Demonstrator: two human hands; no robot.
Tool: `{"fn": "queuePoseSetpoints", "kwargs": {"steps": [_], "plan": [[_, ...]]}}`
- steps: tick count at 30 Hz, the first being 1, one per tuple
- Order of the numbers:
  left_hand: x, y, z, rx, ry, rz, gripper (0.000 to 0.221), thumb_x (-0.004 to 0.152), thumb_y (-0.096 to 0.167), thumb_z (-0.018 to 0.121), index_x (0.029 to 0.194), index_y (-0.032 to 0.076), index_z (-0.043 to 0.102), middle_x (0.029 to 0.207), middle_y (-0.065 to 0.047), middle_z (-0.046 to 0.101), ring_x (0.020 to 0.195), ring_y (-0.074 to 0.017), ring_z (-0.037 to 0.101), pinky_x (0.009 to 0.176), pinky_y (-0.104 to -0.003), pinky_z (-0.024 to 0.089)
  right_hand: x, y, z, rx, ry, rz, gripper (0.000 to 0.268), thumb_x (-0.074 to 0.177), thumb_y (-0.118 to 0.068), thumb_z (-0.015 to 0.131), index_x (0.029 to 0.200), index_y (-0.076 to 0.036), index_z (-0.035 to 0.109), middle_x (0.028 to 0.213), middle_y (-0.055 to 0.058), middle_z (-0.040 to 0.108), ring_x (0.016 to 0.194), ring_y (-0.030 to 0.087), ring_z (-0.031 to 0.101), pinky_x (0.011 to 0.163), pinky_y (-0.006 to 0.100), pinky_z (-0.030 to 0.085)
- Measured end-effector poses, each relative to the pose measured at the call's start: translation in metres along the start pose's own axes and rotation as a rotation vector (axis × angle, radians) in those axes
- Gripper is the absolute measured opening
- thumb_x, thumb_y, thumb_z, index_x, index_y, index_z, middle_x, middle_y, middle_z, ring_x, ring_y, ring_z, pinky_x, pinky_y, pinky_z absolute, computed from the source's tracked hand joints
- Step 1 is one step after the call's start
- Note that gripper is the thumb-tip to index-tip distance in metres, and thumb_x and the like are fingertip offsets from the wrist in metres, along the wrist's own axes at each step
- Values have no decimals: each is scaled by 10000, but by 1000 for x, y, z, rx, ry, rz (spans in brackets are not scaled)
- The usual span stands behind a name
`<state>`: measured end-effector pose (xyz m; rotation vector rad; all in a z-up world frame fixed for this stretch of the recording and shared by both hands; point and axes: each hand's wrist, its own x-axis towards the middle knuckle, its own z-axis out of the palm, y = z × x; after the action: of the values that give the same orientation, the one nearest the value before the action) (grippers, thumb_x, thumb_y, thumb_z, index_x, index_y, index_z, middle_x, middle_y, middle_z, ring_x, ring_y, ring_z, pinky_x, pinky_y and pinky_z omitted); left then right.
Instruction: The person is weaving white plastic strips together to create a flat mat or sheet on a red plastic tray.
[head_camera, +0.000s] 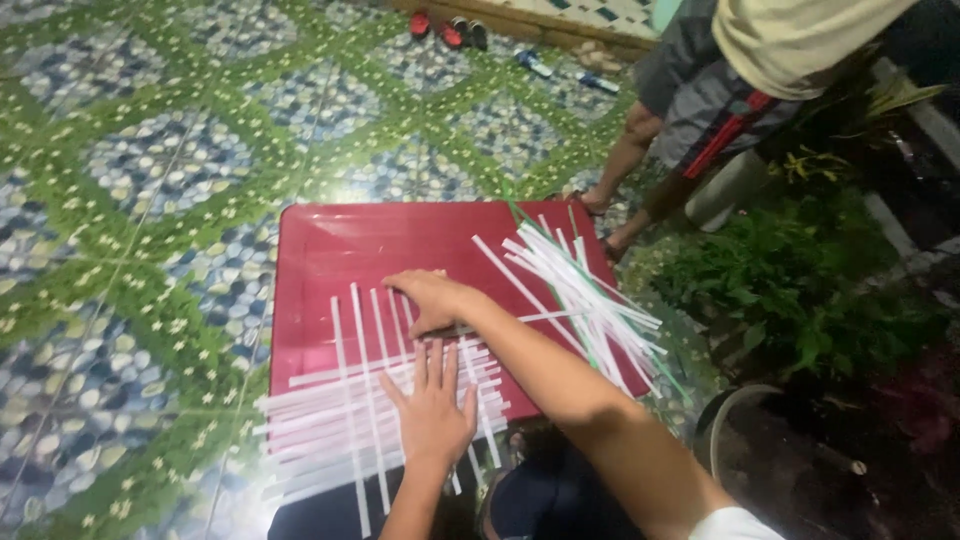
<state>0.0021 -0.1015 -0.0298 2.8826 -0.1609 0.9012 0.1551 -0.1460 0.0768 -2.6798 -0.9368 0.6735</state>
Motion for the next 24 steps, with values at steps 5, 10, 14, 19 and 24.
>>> {"fn": "queuePoseSetpoints", "kwargs": {"steps": [5, 10, 14, 19, 24], "plan": [[0, 1, -1, -32, -12, -4, 597, 862, 489, 158, 1384, 198, 157, 1475, -8, 114, 1399, -193, 45, 1017, -679, 41, 0, 2, 0, -6, 4, 28, 879, 622, -217, 767, 1346, -118, 278, 1397, 116, 245, 1273, 299, 255, 1014, 479, 219], [3, 1, -2, 8, 41, -1, 600, 872, 492, 131, 1398, 202, 124, 1485, -9, 90, 1410, -201, 32, 1027, -651, 47, 3, 7, 2, -69, -20, 21, 876, 620, -259, 770, 1342, -113, 297, 1416, 100, 266, 1299, 278, 243, 1027, 451, 201], [5, 1, 3, 15, -24, 5, 605, 853, 499, 166, 1383, 207, 156, 1483, -8, 97, 1399, -201, 42, 995, -668, 80, 15, 25, 9, -48, 42, 8, 790, 608, -217, 719, 1305, -121, 360, 1348, 90, 381, 1243, 267, 342, 997, 436, 257], [18, 0, -44, -224, -511, -119, 573, 792, 410, 406, 1319, 197, 340, 1419, -29, 274, 1327, -214, 178, 948, -705, 106, 31, 47, 34, 55, 117, -80, 710, 594, -201, 700, 1256, -129, 455, 1219, 95, 533, 1159, 261, 484, 962, 427, 367], [27, 1, -52, -212, -593, -107, 579, 825, 453, 318, 1349, 208, 281, 1437, -15, 226, 1341, -202, 135, 979, -685, 69, 11, 35, 14, 4, 46, -66, 862, 588, -187, 753, 1339, -101, 339, 1395, 119, 316, 1281, 339, 289, 975, 544, 305]]}}
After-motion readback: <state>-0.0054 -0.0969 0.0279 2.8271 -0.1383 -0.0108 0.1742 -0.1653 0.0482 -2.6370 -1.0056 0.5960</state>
